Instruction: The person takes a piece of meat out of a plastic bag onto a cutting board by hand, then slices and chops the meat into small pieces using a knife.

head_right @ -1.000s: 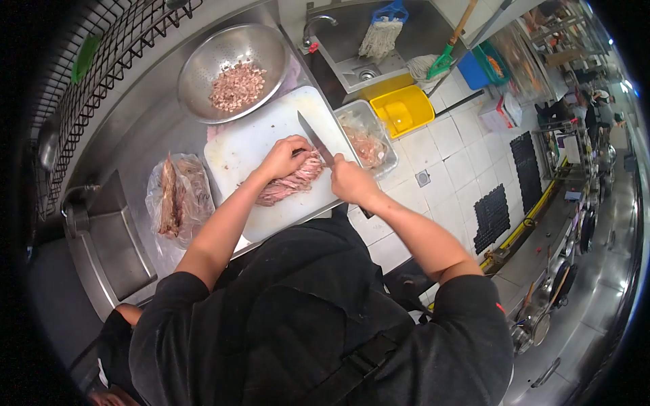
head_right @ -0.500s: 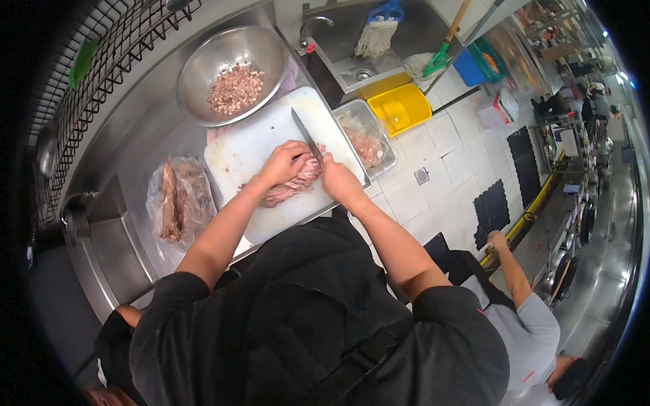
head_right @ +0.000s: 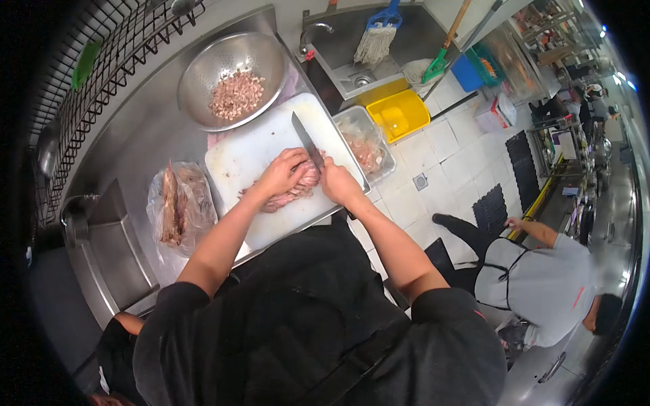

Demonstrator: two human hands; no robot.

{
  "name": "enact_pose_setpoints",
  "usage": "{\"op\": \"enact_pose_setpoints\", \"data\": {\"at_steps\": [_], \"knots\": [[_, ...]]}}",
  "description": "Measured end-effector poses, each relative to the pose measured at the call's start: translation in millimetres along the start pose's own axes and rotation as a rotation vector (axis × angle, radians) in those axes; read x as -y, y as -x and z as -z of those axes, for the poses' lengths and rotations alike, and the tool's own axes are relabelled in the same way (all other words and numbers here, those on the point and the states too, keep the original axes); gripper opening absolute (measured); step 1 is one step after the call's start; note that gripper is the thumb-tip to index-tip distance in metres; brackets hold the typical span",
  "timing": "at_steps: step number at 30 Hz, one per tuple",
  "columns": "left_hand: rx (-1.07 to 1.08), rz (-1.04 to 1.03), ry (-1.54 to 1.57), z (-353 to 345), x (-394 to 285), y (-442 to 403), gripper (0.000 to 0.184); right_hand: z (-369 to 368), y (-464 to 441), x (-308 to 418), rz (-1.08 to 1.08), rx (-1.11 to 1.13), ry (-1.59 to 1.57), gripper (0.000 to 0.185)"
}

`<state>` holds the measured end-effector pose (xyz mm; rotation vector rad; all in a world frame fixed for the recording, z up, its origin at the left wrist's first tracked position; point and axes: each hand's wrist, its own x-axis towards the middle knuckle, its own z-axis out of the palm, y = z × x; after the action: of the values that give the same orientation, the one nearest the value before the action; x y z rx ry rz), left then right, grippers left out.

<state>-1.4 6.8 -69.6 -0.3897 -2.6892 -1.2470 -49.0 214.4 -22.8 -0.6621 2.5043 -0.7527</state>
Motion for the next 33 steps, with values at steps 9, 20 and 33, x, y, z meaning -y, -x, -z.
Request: {"op": "enact_pose_setpoints", "data": {"at_steps": [9,20,33], "knots": [[0.167,0.012,-0.412,-7.4,-21.3,19.7,0.066,17.9,21.0,20.8,-0.05,0.021,0.19,0.025],[0.118,0.065,-0.761,-30.4,-27.3,28.3,0.085,24.0,42.9,18.6,-0.091,-0.081,0.151,0.024],[0.12,0.167,-0.348,-3.5,-25.8,21.0,0.06,29.1,44.4,19.7,-0.047,0.133,0.128,0.02]]}}
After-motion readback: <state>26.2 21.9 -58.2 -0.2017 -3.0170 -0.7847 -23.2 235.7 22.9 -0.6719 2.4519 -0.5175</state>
